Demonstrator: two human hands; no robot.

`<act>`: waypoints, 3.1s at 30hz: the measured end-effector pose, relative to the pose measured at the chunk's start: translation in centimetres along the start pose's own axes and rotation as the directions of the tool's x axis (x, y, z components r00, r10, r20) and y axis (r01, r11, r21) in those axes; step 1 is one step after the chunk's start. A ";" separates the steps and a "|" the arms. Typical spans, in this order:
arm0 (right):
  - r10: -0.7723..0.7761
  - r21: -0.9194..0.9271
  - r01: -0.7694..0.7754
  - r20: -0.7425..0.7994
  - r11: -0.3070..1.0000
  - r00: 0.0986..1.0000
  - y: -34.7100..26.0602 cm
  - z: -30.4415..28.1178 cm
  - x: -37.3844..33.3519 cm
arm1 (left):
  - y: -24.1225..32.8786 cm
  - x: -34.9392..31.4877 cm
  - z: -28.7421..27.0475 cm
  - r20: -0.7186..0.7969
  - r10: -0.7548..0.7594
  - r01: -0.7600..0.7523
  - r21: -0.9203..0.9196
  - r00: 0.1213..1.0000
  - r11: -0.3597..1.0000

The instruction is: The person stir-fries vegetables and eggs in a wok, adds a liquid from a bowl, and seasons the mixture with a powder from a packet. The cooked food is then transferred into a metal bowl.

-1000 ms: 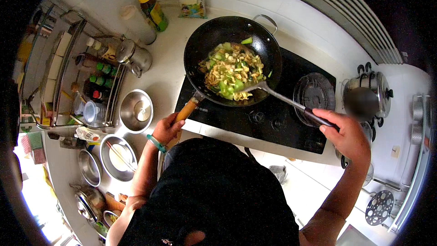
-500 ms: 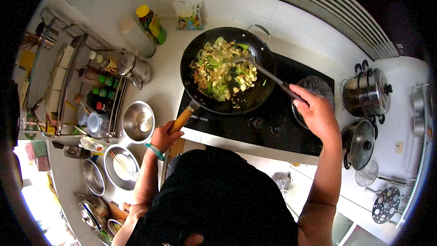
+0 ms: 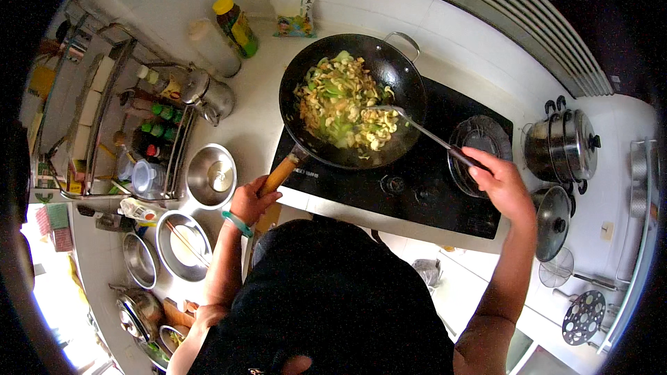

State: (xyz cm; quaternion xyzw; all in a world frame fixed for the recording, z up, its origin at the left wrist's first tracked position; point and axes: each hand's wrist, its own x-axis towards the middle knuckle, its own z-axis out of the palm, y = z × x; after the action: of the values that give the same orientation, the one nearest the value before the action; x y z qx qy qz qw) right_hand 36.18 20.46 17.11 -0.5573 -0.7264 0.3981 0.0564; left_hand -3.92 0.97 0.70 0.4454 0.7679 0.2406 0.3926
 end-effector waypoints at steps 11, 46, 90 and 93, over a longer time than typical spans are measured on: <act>-0.326 -0.398 0.274 -0.069 0.876 0.943 -0.3 4.3 2.6 | -0.8 0.5 0.1 -0.004 0.088 -0.088 0.047 0.996 0.995; -0.289 -0.332 0.269 -0.011 0.904 0.957 -1.9 4.5 0.0 | 0.1 0.3 -0.1 0.060 -0.038 0.041 -0.046 0.997 0.998; -0.239 -0.380 0.278 0.146 0.882 0.960 -3.5 -1.7 0.6 | -0.3 0.5 -0.3 0.064 -0.013 0.019 -0.098 0.998 0.995; -0.195 -0.239 0.213 0.095 0.947 0.976 -2.9 -2.7 -2.6 | -0.2 0.6 -0.3 0.075 -0.017 0.024 -0.095 0.997 0.995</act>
State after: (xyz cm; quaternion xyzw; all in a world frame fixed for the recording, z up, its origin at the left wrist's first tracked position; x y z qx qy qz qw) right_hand 36.38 19.45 21.71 -0.4676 -0.8258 0.3153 0.0019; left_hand -4.46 1.38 0.46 0.4268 0.7450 0.2564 0.4439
